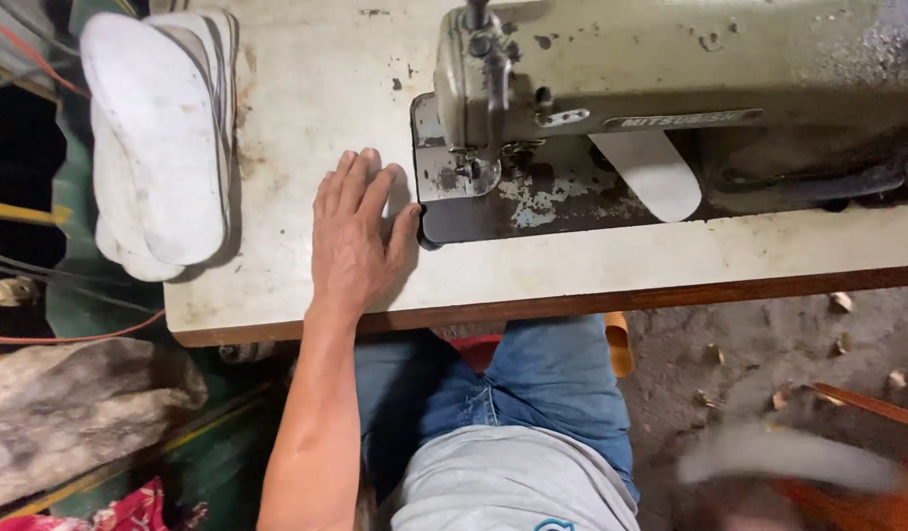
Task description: Using an industrial sewing machine to stitch the edges of shoe soles.
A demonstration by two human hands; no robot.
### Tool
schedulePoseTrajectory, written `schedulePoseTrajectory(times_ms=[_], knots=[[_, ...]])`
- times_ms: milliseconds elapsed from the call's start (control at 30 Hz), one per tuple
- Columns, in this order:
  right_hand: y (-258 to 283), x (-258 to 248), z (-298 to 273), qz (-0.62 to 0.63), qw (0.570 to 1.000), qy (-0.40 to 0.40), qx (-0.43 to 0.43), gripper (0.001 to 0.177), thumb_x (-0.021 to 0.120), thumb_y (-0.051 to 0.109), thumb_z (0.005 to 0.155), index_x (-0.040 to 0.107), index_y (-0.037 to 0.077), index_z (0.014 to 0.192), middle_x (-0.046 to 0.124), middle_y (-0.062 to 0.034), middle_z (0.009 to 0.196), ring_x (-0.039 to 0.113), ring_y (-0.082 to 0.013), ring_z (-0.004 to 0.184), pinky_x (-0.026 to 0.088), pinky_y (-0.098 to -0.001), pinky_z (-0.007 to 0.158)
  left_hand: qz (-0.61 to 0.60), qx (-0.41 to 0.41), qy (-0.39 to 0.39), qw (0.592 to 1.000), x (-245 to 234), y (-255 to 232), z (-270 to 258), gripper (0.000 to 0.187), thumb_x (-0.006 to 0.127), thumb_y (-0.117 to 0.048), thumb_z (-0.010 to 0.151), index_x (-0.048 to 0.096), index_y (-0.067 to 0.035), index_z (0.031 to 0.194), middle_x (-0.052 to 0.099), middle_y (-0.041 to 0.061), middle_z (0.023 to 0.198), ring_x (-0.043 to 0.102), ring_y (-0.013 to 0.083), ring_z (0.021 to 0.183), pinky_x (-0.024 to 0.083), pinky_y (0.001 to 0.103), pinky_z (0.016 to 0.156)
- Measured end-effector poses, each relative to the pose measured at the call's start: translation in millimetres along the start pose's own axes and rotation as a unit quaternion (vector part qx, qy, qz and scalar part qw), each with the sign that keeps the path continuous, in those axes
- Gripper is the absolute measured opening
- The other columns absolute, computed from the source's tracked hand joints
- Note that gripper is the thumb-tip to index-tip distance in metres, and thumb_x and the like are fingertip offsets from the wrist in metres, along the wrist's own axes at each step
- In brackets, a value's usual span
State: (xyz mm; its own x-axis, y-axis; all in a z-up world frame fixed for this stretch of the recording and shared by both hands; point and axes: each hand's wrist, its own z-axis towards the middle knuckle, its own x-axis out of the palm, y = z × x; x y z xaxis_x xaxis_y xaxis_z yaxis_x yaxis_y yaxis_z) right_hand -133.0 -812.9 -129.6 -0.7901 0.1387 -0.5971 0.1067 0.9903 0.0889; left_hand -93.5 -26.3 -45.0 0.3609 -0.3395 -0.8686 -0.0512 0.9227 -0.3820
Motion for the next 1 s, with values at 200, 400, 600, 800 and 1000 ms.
schedulePoseTrajectory(times_ms=[200, 400, 600, 800, 1000], knots=[[18.6, 100.7, 58.3, -0.053, 0.998, -0.007, -0.031, 0.033, 0.062, 0.057, 0.092, 0.078, 0.035, 0.111, 0.088, 0.0045, 0.09, 0.087, -0.0093, 0.082, 0.059, -0.031, 0.079, 0.021, 0.006, -0.015, 1.0, -3.2, 2.2, 2.6, 0.048, 0.063, -0.046, 0.102, 0.067, -0.011, 0.134, 0.057, 0.021, 0.144, 0.045, 0.0403, 0.143, 0.032, 0.056, 0.118], [136.5, 93.8, -4.6, -0.074, 0.997, 0.012, -0.027, 0.03, 0.062, 0.058, 0.09, 0.077, 0.042, 0.111, 0.089, 0.0108, 0.089, 0.089, -0.0032, 0.081, 0.061, -0.0269, 0.079, -0.022, 0.042, -0.036, 0.998, -4.1, 3.3, 0.1, 0.043, 0.065, -0.035, 0.103, 0.064, -0.008, 0.135, 0.058, 0.022, 0.143, 0.048, 0.0406, 0.141, 0.036, 0.056, 0.117], [365.9, -73.5, -149.6, -0.065, 0.987, 0.052, -0.135, 0.034, 0.058, 0.062, 0.092, 0.076, 0.041, 0.111, 0.08, 0.0184, 0.096, 0.073, -0.0036, 0.084, 0.052, -0.0233, 0.08, -0.294, -0.041, -0.063, 0.953, -39.5, -14.7, -14.1, 0.041, 0.061, -0.025, 0.104, 0.058, -0.002, 0.138, 0.06, 0.018, 0.143, 0.056, 0.0324, 0.136, 0.046, 0.045, 0.115], [408.9, -87.9, -159.0, 0.116, 0.94, -0.072, -0.312, 0.021, 0.058, 0.037, 0.092, 0.077, 0.033, 0.1, 0.075, 0.0207, 0.076, 0.056, -0.0013, 0.064, 0.043, -0.0206, 0.059, -0.486, -0.179, 0.018, 0.855, -68.4, -29.1, -58.2, 0.052, 0.043, -0.041, 0.103, 0.064, -0.003, 0.133, 0.068, 0.014, 0.134, 0.061, 0.0257, 0.132, 0.047, 0.039, 0.115], [482.0, -44.2, -116.1, 0.434, 0.823, -0.107, -0.35, 0.021, 0.049, 0.017, 0.103, 0.064, 0.003, 0.111, 0.065, -0.0071, 0.081, 0.062, -0.0168, 0.053, 0.059, -0.0301, 0.04, -0.677, -0.287, -0.065, 0.674, -87.3, -17.1, -85.7, 0.095, 0.042, -0.073, 0.085, 0.042, -0.005, 0.151, 0.062, 0.029, 0.137, 0.061, 0.0411, 0.128, 0.047, 0.055, 0.11]])
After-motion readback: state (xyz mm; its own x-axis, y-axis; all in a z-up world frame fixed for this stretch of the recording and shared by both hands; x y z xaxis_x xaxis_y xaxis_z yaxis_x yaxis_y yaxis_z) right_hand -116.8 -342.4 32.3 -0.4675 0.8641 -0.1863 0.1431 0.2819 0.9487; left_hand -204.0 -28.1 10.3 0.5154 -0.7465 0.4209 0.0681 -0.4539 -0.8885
